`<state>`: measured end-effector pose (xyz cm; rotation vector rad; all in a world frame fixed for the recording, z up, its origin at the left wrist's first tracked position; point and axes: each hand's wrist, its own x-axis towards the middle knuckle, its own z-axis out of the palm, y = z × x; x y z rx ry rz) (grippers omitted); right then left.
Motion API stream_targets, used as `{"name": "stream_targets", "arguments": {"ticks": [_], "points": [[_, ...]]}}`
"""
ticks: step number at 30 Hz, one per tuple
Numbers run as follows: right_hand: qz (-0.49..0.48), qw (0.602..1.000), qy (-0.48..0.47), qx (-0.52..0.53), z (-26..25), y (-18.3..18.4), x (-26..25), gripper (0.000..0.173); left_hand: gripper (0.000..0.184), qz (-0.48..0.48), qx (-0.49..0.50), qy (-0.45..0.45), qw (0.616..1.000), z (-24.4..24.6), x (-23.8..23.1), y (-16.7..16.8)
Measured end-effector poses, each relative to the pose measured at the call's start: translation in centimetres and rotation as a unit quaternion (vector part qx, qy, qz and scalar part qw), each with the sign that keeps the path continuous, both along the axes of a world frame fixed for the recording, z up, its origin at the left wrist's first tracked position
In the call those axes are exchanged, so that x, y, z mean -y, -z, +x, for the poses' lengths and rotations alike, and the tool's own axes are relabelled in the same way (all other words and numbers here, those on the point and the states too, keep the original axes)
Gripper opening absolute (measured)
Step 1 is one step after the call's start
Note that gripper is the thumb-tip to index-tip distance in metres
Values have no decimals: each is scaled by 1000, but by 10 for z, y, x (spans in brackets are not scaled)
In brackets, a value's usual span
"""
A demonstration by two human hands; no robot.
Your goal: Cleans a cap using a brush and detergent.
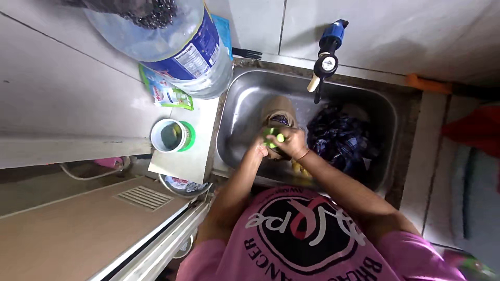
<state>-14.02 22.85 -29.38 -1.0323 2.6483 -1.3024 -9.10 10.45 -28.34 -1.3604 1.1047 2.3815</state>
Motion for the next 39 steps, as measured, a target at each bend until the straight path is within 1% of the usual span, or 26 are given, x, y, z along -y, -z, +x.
{"name": "stream_targets", "arguments": {"ticks": [1,2,4,5,7,9,11,13,15,17,18,19,21,22,23,25,26,28,30,32,33,34,35,37,38,39], "points": [[-37,999,-12,-32,12,-9,8,46,24,-14,-18,-6,1000,-2,-2,-20],[-76,994,-30,-70,20,-13,15,48,26,-6,-72,-4,997,1,1,-31],[-109,987,-51,-102,18,-8,14,50,28,-4,-159,28,987,4,9,-19],[-90,992,-40,-84,9,1,4,50,32,5,-127,40,991,0,9,-11],[-27,998,9,-59,-16,23,-20,49,45,15,-6,62,998,-14,5,-5],[18,998,42,-51,-21,29,-29,50,50,10,28,71,997,-14,-1,4],[1,999,30,-20,-7,6,-15,46,41,-11,14,52,998,-19,-3,-6],[-61,996,-5,-57,11,-12,3,49,30,-24,-57,49,997,-15,-3,-27],[-84,994,-9,-65,12,-6,5,49,31,-13,-112,56,992,-10,6,-15],[-11,999,18,-45,-4,16,-16,47,42,-15,-22,78,997,-19,9,-6],[57,996,33,-56,-13,28,-28,48,46,-10,-17,101,995,-22,12,-6],[134,989,43,-38,-20,34,-40,48,45,-6,-38,126,991,-22,17,-11],[242,962,80,102,-28,31,-58,50,41,-29,-121,213,969,-20,32,-25],[249,949,112,159,-31,30,-63,51,40,-66,-135,256,955,-20,41,-30],[239,943,141,183,-33,31,-67,52,37,-108,-119,297,941,-19,50,-34],[216,941,178,192,-32,34,-68,53,41,-152,-20,365,918,-19,68,-31],[208,939,188,201,-31,34,-66,54,45,-159,22,370,915,-20,74,-27],[200,931,187,241,-28,28,-60,53,47,-176,50,300,936,-14,79,-15],[219,917,166,288,-28,21,-52,51,53,-208,35,137,968,-3,75,-3],[241,908,150,308,-28,20,-48,49,62,-230,22,-15,973,12,62,12],[241,907,148,311,-27,21,-48,49,60,-220,43,-68,972,21,52,16],[235,908,149,314,-28,23,-48,48,61,-184,87,-94,974,29,42,16],[229,907,152,318,-28,24,-49,48,69,-128,133,-110,977,35,33,13],[210,907,165,326,-31,26,-52,46,85,-24,172,-159,972,37,18,9],[204,907,171,328,-32,27,-53,46,83,-4,168,-191,967,35,11,10],[200,906,175,330,-33,27,-54,47,74,-3,150,-216,965,32,5,15]]}}
